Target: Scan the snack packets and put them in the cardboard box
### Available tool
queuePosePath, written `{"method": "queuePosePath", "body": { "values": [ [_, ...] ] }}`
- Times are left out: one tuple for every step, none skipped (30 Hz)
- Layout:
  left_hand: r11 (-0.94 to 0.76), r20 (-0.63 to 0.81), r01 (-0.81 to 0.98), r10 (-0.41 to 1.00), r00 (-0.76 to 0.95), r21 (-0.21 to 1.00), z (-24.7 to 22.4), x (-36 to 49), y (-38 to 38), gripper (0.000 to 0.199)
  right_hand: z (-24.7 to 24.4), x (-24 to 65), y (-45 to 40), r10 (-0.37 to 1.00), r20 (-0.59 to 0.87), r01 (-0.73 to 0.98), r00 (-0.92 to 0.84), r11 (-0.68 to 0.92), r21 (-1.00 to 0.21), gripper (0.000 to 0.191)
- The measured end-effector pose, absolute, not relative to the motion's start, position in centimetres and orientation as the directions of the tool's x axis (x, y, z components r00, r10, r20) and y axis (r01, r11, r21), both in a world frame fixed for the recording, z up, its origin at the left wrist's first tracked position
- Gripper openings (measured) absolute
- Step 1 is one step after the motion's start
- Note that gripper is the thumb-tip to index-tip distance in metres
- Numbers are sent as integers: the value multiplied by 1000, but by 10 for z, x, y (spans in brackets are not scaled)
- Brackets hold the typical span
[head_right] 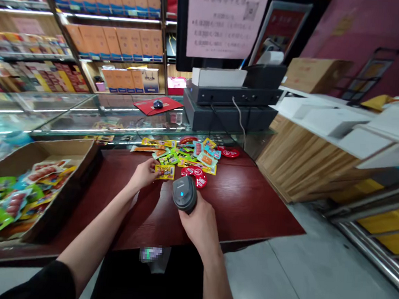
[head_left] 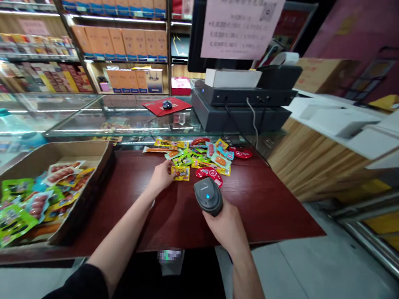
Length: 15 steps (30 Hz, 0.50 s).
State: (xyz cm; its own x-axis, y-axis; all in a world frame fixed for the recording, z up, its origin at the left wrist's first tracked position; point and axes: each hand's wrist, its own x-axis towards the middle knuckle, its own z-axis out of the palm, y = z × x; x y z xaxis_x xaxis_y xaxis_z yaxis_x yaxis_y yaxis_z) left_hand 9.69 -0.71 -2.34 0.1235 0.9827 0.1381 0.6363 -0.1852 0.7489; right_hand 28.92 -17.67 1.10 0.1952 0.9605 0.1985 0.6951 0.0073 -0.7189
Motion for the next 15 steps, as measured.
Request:
{"method": "queuePosePath", "body": {
  "values": [
    [-161,130,598,987,95,785,-23,82,-14,23,13,279,-177,968,188,695,165,22,-719,23],
    [-141,122,559,990,71,817,-22,66,-22,23,15,268,-178,975,181,694,129,42,-719,25],
    [-123,114,520,992,50,845,-22,50,-31,23,17,258,-178,980,178,691,86,70,-719,27],
    [-107,106,482,994,28,870,-21,34,-41,25,19,247,-179,983,178,686,38,104,-720,29],
    [-92,99,439,995,7,894,-20,19,-53,28,21,236,-179,984,179,675,-13,141,-724,31],
    [-80,92,393,996,-12,916,-19,5,-64,31,23,226,-180,982,181,662,-59,174,-729,32],
    [-67,82,344,996,-30,937,-17,-8,-76,34,24,217,-180,979,180,650,-97,200,-733,33],
    [-55,73,295,996,-48,954,-16,-19,-88,36,25,208,-181,976,179,639,-127,219,-738,34],
    [-47,64,252,996,-62,967,-14,-28,-100,38,26,200,-181,973,178,629,-150,232,-742,34],
    [-43,61,218,995,-75,975,-12,-36,-110,40,26,193,-181,970,177,620,-169,244,-745,35],
    [-42,60,195,994,-90,980,-11,-42,-119,41,27,186,-182,966,177,611,-188,256,-749,35],
    [-42,62,182,992,-108,982,-10,-47,-126,41,27,181,-182,962,176,600,-207,267,-754,35],
    [-43,66,176,990,-124,983,-8,-51,-132,42,27,176,-182,958,174,590,-226,277,-758,34],
    [-46,71,177,988,-138,983,-7,-54,-137,42,28,173,-183,955,175,581,-240,286,-762,34],
    [-49,77,182,986,-149,982,-6,-56,-140,41,28,170,-183,952,176,574,-250,292,-765,33]
  ]
}}
